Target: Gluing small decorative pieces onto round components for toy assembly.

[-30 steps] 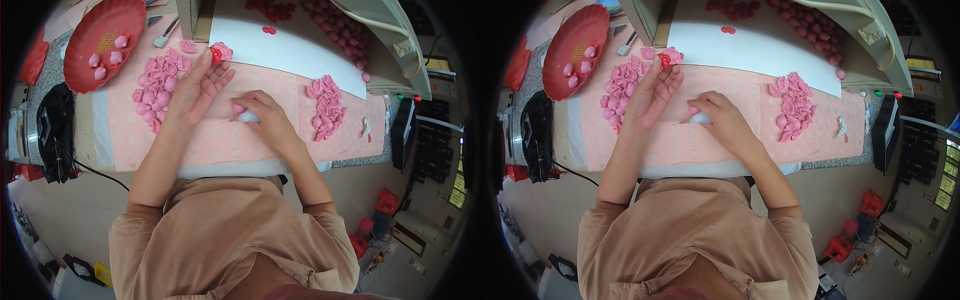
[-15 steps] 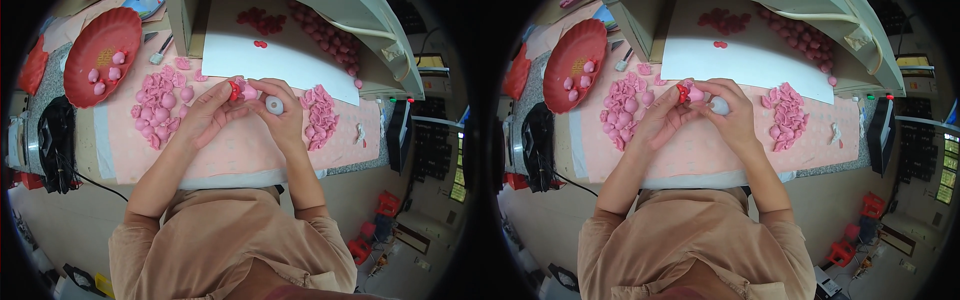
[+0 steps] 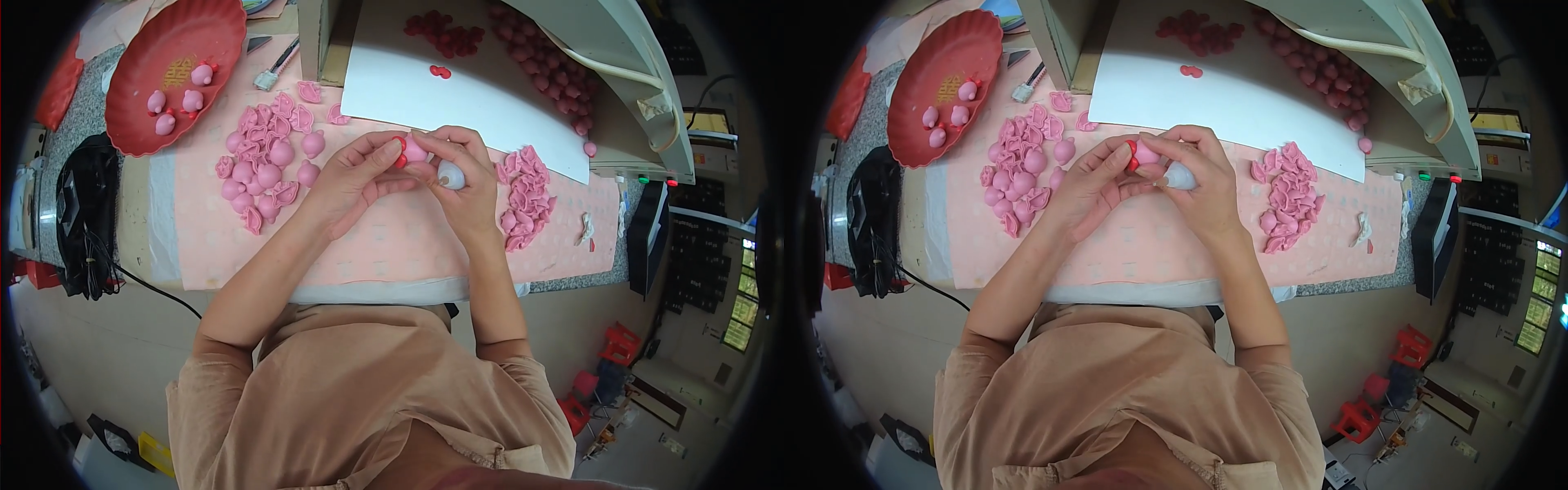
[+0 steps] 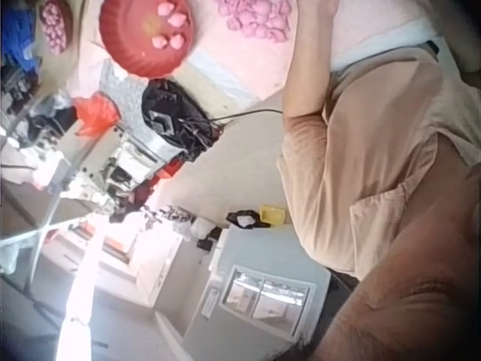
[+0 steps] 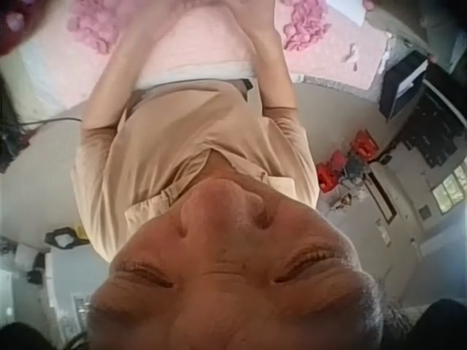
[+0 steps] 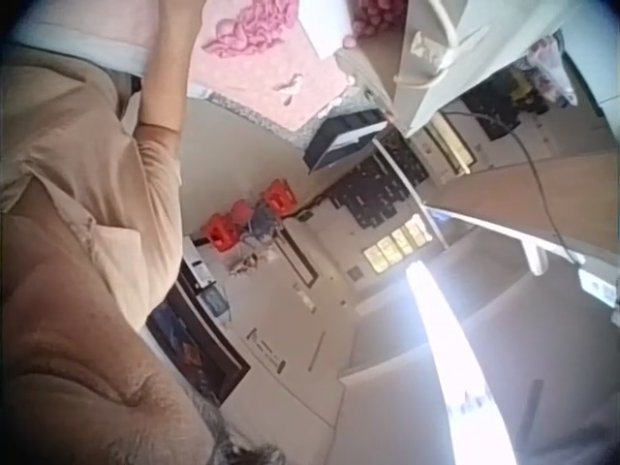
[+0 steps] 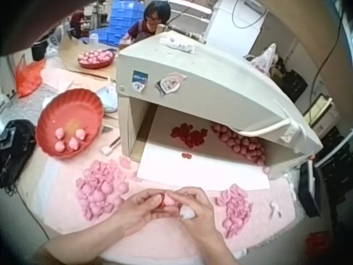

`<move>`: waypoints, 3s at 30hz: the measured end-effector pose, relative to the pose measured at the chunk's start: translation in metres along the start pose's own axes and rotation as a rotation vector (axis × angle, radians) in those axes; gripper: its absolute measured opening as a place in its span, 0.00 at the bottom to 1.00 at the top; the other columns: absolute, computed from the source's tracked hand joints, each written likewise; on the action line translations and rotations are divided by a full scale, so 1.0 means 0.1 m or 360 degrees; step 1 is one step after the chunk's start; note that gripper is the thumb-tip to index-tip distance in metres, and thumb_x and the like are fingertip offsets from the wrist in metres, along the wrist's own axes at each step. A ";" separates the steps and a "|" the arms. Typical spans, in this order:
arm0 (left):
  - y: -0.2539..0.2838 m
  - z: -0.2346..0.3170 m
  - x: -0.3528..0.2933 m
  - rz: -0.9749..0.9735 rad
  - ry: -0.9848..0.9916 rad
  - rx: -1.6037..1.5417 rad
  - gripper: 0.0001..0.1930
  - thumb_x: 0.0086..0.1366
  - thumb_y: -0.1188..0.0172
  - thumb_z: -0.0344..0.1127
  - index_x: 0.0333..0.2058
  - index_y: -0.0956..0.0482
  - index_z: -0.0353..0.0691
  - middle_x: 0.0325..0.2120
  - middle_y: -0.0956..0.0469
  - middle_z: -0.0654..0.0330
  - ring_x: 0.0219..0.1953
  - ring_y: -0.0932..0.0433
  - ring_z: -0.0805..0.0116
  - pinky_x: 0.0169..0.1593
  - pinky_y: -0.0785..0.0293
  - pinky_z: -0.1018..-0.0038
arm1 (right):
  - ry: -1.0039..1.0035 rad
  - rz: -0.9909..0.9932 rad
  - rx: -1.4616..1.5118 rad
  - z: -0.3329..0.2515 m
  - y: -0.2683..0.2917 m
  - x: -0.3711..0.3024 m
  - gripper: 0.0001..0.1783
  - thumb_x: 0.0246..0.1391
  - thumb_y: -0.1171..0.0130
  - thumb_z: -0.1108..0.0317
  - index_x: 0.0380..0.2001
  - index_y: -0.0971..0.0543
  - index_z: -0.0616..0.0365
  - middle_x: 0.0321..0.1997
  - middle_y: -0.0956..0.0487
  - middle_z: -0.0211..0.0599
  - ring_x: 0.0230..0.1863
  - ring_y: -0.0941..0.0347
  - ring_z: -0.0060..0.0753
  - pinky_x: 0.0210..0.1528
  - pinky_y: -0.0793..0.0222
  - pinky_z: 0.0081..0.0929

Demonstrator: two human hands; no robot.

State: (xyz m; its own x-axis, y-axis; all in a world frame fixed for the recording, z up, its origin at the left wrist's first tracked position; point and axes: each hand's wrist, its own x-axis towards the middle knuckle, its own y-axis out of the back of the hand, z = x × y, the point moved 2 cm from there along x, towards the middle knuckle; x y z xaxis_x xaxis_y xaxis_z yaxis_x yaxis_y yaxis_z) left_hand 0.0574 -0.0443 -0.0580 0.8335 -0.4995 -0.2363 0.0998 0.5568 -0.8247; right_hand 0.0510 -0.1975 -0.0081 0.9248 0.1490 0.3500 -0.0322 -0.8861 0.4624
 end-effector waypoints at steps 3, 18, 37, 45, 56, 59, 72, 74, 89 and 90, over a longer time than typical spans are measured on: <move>0.00 0.00 0.00 -0.0027 -0.0056 0.0065 0.16 0.67 0.45 0.37 0.49 0.29 0.37 0.43 0.23 0.57 0.44 0.21 0.65 0.49 0.24 0.70 | -0.0029 -0.0011 0.0026 0.02 0.01 0.01 0.23 0.37 0.34 0.82 0.42 0.18 0.54 0.42 0.29 0.32 0.38 0.28 0.27 0.39 0.29 0.24; -0.09 -0.02 -0.01 -0.0067 -0.0500 0.0363 0.16 0.63 0.42 0.27 0.50 0.29 0.37 0.46 0.26 0.60 0.48 0.27 0.73 0.52 0.28 0.74 | -0.0622 0.0070 0.0961 0.18 -0.13 -0.17 0.19 0.48 0.36 0.76 0.46 0.24 0.59 0.47 0.27 0.29 0.40 0.32 0.20 0.46 0.33 0.18; 0.03 -0.17 -0.01 -0.0326 -0.0483 -0.0056 0.13 0.64 0.43 0.29 0.48 0.25 0.47 0.52 0.31 0.63 0.51 0.30 0.71 0.51 0.31 0.72 | -0.0799 0.0043 0.2146 0.23 -0.35 -0.26 0.23 0.54 0.38 0.66 0.53 0.28 0.50 0.52 0.27 0.33 0.50 0.31 0.28 0.49 0.34 0.27; -0.05 -0.18 -0.02 -0.0267 -0.0473 -0.0038 0.13 0.65 0.44 0.32 0.48 0.24 0.53 0.49 0.28 0.65 0.47 0.29 0.72 0.46 0.32 0.74 | -0.0772 0.0082 0.2334 0.20 -0.37 -0.23 0.18 0.55 0.40 0.69 0.51 0.25 0.50 0.43 0.26 0.27 0.39 0.32 0.20 0.40 0.35 0.21; 0.00 -0.23 -0.01 -0.0299 -0.0438 -0.0111 0.13 0.64 0.43 0.31 0.48 0.25 0.49 0.51 0.30 0.63 0.42 0.27 0.73 0.46 0.29 0.77 | -0.0670 0.0116 0.2321 0.20 -0.37 -0.26 0.17 0.55 0.39 0.69 0.49 0.24 0.51 0.46 0.28 0.27 0.41 0.32 0.22 0.40 0.35 0.22; 0.01 -0.22 -0.01 -0.0314 -0.0444 -0.0116 0.13 0.65 0.43 0.31 0.48 0.24 0.49 0.51 0.30 0.63 0.42 0.27 0.74 0.46 0.29 0.77 | -0.0691 0.0133 0.2311 0.19 -0.38 -0.25 0.17 0.55 0.39 0.69 0.49 0.24 0.51 0.45 0.28 0.27 0.41 0.32 0.22 0.40 0.35 0.22; -0.05 -0.04 0.01 0.0041 -0.0771 0.0828 0.16 0.64 0.43 0.28 0.50 0.30 0.35 0.50 0.28 0.57 0.52 0.29 0.71 0.56 0.33 0.74 | -0.0538 0.0311 0.1266 0.16 -0.20 -0.13 0.18 0.51 0.36 0.73 0.47 0.23 0.58 0.46 0.30 0.31 0.47 0.32 0.25 0.51 0.35 0.23; -0.05 -0.05 0.01 0.0007 -0.0704 0.0710 0.16 0.64 0.43 0.27 0.51 0.30 0.34 0.51 0.28 0.57 0.53 0.30 0.71 0.57 0.34 0.74 | -0.0325 0.0245 0.0847 0.15 -0.18 -0.12 0.19 0.47 0.34 0.73 0.46 0.22 0.56 0.46 0.31 0.32 0.46 0.32 0.26 0.50 0.35 0.22; -0.01 -0.12 0.02 -0.0166 -0.0356 0.0563 0.19 0.65 0.43 0.33 0.53 0.33 0.36 0.48 0.27 0.58 0.50 0.28 0.71 0.53 0.31 0.75 | 0.0090 0.0366 0.0280 0.16 -0.03 -0.18 0.23 0.34 0.27 0.75 0.38 0.22 0.57 0.39 0.28 0.32 0.38 0.30 0.27 0.41 0.33 0.22; -0.05 -0.12 0.02 -0.0158 -0.0374 0.0476 0.19 0.65 0.43 0.33 0.53 0.33 0.36 0.48 0.27 0.58 0.50 0.28 0.70 0.53 0.30 0.74 | 0.0085 0.0381 0.0286 0.15 -0.03 -0.17 0.23 0.34 0.27 0.75 0.38 0.22 0.57 0.39 0.28 0.32 0.38 0.30 0.27 0.41 0.33 0.22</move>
State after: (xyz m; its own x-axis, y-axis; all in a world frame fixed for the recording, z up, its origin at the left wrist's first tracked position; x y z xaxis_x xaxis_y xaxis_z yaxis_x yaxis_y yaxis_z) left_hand 0.0516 -0.0562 -0.0606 0.9101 -0.4142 -0.0103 0.3112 0.6998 -0.6430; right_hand 0.0408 -0.2043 -0.0280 0.8776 -0.0550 0.4761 -0.1751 -0.9616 0.2116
